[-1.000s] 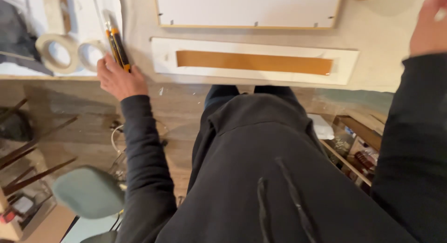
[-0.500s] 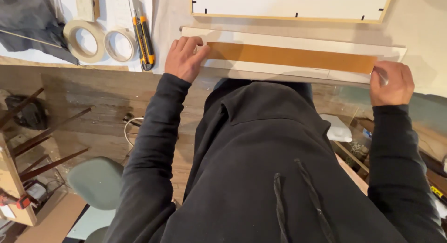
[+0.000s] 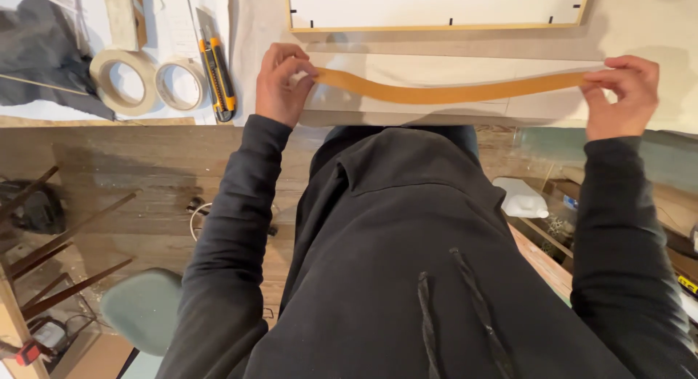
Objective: Framing a piece of artwork by securing it in a frame and applying finishing tape to the back.
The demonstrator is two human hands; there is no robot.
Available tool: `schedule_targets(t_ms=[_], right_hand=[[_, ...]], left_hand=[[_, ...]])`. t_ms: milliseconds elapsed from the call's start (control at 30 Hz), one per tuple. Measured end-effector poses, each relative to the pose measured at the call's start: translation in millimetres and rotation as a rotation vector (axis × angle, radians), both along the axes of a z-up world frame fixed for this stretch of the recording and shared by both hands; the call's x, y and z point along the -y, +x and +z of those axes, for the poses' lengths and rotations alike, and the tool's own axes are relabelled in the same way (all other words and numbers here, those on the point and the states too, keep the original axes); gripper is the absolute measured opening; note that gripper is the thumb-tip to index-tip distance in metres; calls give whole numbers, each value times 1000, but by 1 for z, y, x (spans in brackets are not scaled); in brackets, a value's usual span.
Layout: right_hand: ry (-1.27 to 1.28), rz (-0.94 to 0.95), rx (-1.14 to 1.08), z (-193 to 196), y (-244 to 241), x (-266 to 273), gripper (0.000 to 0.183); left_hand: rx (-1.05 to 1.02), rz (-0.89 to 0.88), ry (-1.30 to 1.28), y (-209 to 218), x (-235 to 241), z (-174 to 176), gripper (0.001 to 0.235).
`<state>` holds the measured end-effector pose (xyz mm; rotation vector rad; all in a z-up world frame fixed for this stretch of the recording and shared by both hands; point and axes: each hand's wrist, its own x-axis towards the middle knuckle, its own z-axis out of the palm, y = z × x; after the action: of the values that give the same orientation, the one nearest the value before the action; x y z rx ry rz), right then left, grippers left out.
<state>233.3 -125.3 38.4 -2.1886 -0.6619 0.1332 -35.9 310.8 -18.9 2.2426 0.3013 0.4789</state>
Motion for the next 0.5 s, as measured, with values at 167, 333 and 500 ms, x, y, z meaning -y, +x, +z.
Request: schedule_targets(t_ms=[167, 333, 500], right_hand=[[90, -101, -240, -60, 43, 47, 16], [133, 39, -172, -102, 81, 49, 17], [316, -105, -484, -105, 92, 20, 43]], left_hand=[[-80, 147, -617, 5, -21, -37, 17], [30, 206, -781, 17, -48, -63, 10], [53, 338, -794, 32, -56, -88, 44]])
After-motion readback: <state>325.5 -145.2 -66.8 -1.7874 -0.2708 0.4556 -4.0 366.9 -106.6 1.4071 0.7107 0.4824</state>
